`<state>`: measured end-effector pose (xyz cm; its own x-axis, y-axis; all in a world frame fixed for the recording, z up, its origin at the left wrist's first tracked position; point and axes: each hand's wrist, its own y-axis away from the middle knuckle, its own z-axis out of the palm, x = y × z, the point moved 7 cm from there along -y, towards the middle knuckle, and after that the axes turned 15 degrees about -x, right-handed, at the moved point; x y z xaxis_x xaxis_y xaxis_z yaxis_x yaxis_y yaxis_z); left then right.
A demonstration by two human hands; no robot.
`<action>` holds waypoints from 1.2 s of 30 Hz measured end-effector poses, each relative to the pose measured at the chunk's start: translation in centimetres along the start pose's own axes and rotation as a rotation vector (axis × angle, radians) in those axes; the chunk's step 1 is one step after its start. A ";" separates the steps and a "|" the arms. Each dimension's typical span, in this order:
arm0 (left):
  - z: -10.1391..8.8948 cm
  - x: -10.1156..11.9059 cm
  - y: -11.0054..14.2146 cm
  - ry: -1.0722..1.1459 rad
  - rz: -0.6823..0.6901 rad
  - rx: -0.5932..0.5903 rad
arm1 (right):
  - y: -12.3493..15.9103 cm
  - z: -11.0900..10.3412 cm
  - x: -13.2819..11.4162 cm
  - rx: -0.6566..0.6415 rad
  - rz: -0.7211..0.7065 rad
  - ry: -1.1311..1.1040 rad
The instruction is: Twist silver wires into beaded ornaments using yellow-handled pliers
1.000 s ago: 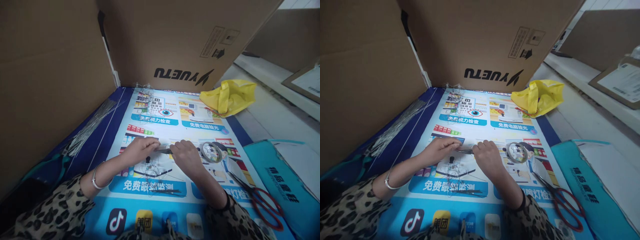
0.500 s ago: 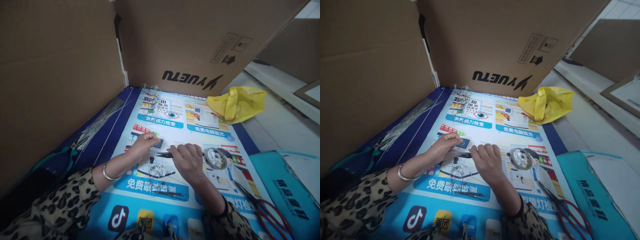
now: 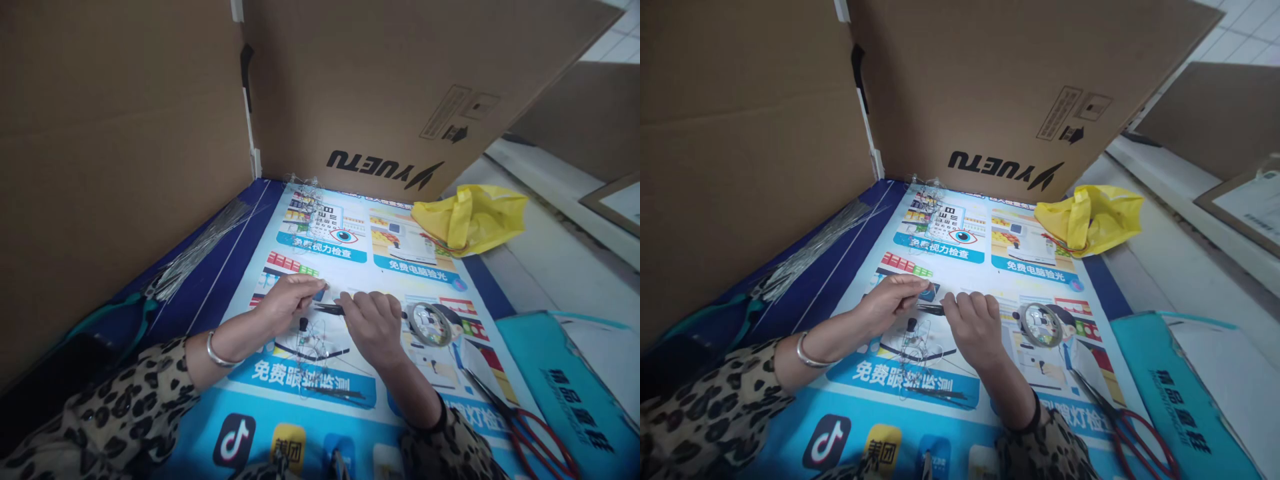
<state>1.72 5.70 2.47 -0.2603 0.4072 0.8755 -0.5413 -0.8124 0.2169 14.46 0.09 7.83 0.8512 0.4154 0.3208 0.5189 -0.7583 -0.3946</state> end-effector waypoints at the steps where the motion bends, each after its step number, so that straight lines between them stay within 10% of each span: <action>1: 0.1 -0.1 -0.1 0.000 -0.001 -0.025 | 0.1 0.0 0.1 0.014 0.001 0.009; 36: 0.8 -1.8 -0.2 0.183 -0.149 -0.102 | 0.4 -0.2 0.4 0.045 -0.031 -0.005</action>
<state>2.93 4.82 1.22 -0.3073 0.5952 0.7424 -0.6601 -0.6954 0.2843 14.99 -0.17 7.91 0.8349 0.4408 0.3295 0.5479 -0.7219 -0.4226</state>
